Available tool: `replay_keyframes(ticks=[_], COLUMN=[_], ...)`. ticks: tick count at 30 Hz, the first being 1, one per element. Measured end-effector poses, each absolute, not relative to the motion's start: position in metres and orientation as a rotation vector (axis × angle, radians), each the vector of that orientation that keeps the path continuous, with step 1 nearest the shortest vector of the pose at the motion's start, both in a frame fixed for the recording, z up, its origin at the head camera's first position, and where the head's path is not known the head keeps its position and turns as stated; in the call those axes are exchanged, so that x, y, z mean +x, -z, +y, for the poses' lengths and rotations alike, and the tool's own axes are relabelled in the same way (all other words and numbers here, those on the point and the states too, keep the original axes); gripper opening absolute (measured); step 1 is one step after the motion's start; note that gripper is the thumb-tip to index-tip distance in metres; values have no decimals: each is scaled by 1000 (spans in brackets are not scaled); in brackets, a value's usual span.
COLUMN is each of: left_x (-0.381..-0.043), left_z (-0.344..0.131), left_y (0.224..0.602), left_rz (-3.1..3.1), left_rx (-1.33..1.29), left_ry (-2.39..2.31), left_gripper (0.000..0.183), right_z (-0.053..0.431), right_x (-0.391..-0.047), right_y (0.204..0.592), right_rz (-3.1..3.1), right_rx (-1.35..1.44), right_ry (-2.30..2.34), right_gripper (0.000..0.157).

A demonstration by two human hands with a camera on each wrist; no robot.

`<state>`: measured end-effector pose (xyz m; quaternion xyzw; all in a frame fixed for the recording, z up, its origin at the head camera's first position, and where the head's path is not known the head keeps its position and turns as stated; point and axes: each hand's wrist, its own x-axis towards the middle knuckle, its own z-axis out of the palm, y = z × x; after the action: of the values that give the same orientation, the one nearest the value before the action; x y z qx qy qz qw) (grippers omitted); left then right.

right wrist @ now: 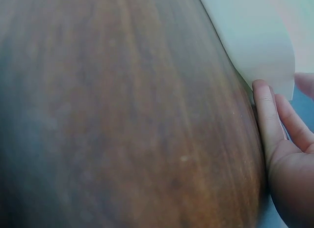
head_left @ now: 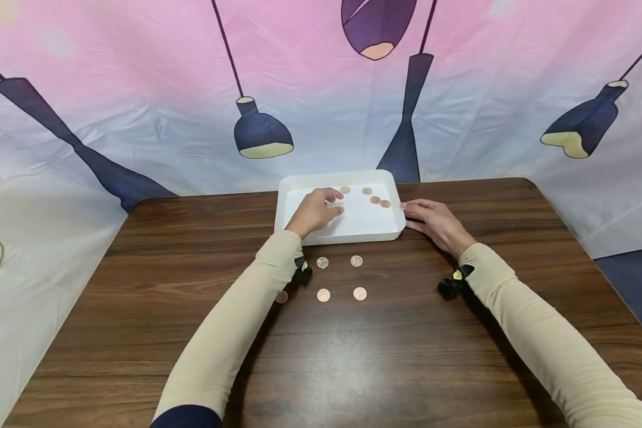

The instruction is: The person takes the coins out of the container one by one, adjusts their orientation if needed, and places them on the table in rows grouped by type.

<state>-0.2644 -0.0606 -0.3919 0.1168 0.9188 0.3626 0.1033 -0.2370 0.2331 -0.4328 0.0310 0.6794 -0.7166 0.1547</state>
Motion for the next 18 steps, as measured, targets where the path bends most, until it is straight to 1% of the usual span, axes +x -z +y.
replay_keyframes(ticks=[5,9,14,18], left_x=[-277,-285,-290,-290], left_z=[-58,-56,-54,-51], left_y=[396,399,403,405], left_rz=[2713,2724,2749,2782], left_rx=[301,316,312,319], left_ry=[-1030,-1013,-916,-792], left_gripper=[40,44,52,54], right_z=[234,235,234,233], right_x=[-237,-238,-238,-238], right_y=[432,431,432,433], right_rz=[1935,1943,1934,1929], right_rx=[102,102,101,108], right_ry=[2049,2054,2057,2058], right_gripper=[43,42,43,44])
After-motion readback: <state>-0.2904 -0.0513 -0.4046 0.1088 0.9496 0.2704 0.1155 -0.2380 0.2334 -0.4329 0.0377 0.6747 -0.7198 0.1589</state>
